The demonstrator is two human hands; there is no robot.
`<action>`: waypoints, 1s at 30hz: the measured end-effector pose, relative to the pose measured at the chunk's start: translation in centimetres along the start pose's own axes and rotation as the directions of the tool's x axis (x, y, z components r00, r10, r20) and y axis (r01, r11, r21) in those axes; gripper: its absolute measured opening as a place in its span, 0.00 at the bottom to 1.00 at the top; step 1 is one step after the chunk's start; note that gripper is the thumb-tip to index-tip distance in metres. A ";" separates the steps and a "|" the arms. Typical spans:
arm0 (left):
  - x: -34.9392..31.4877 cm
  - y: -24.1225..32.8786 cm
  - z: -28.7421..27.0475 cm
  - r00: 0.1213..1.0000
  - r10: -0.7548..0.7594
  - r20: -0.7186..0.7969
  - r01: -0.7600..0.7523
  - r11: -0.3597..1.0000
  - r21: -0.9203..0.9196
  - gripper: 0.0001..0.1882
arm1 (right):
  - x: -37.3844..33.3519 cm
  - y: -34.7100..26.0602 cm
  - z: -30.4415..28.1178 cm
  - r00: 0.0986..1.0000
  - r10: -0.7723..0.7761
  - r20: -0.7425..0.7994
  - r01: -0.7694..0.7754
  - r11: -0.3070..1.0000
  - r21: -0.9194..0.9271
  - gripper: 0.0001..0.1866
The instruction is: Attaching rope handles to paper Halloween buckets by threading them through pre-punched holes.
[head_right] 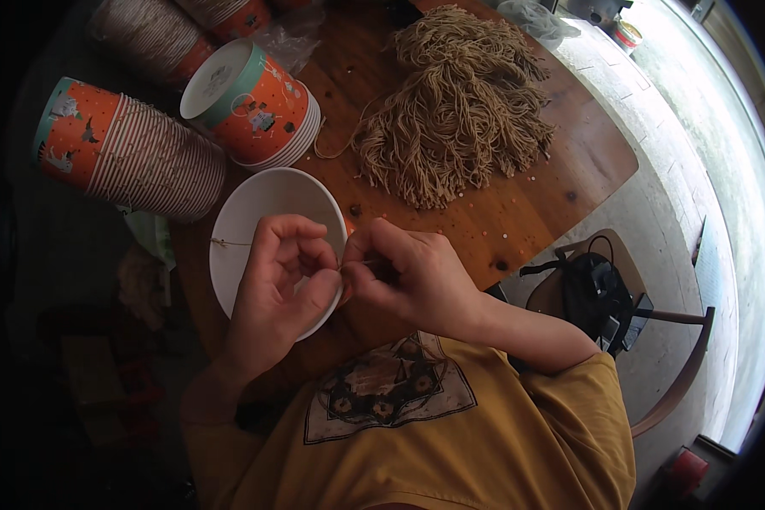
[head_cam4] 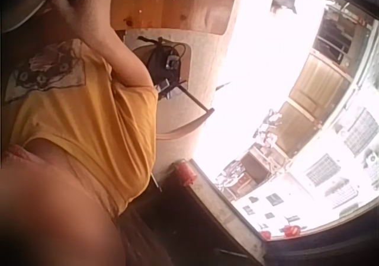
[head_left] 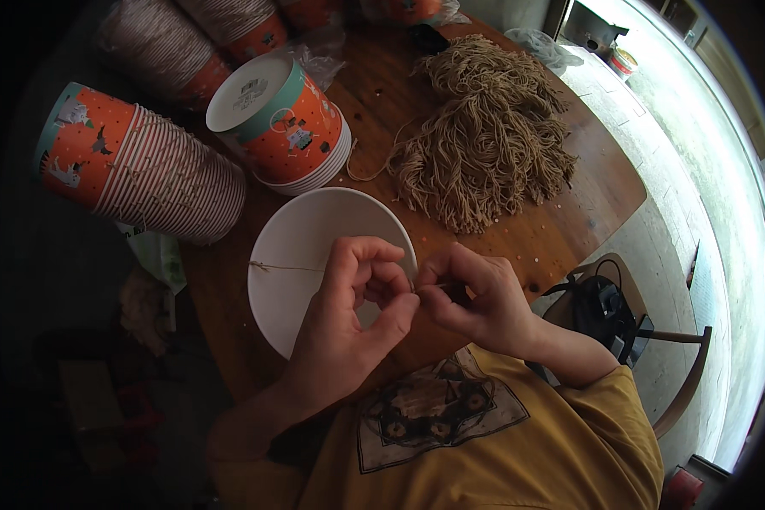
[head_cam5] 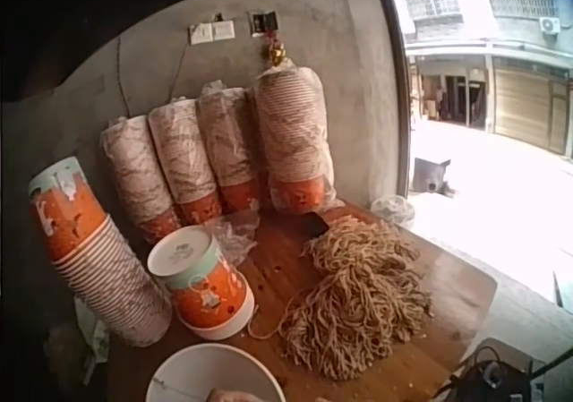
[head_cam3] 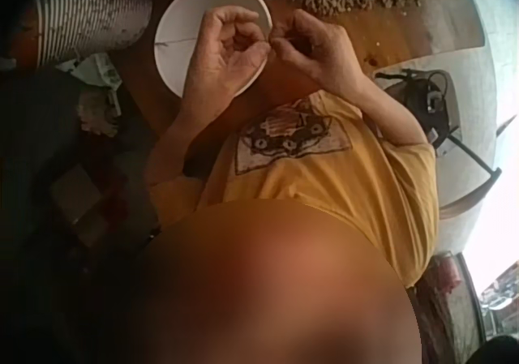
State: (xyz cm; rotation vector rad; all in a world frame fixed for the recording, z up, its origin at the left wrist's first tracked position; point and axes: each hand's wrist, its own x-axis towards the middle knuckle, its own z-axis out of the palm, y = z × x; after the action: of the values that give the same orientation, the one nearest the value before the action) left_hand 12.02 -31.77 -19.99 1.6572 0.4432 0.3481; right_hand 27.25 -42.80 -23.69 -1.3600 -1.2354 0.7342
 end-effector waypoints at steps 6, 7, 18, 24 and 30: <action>-0.2 0.3 0.2 1.000 0.009 -0.018 -0.007 0.989 0.148 0.17 | -0.1 0.1 0.1 0.998 -0.057 -0.010 0.056 0.997 -0.055 0.06; -0.2 0.3 0.1 1.000 0.007 -0.020 -0.004 0.989 0.147 0.17 | 0.0 0.2 0.1 0.998 -0.055 -0.009 0.055 0.997 -0.054 0.06; 0.3 -0.2 -0.6 0.968 -0.249 0.032 0.244 0.906 -0.347 0.16 | -0.5 1.3 0.4 0.938 -0.337 -0.084 0.316 0.928 -0.196 0.08; 0.3 0.2 -0.3 0.965 -0.261 0.041 0.260 0.913 -0.314 0.15 | 0.2 0.3 -0.9 0.697 -0.696 0.171 0.586 0.416 -0.695 0.12; -0.4 -0.1 0.8 0.997 -0.077 0.012 0.077 0.983 -0.166 0.16 | 0.3 -0.3 -1.0 0.639 -0.707 0.303 0.589 0.195 -0.785 0.11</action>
State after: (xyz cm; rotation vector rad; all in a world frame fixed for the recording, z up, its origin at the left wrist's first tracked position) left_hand 12.03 -32.61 -20.14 1.4744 0.4603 0.3142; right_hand 28.20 -42.88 -23.09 -1.3278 -1.9950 -0.7270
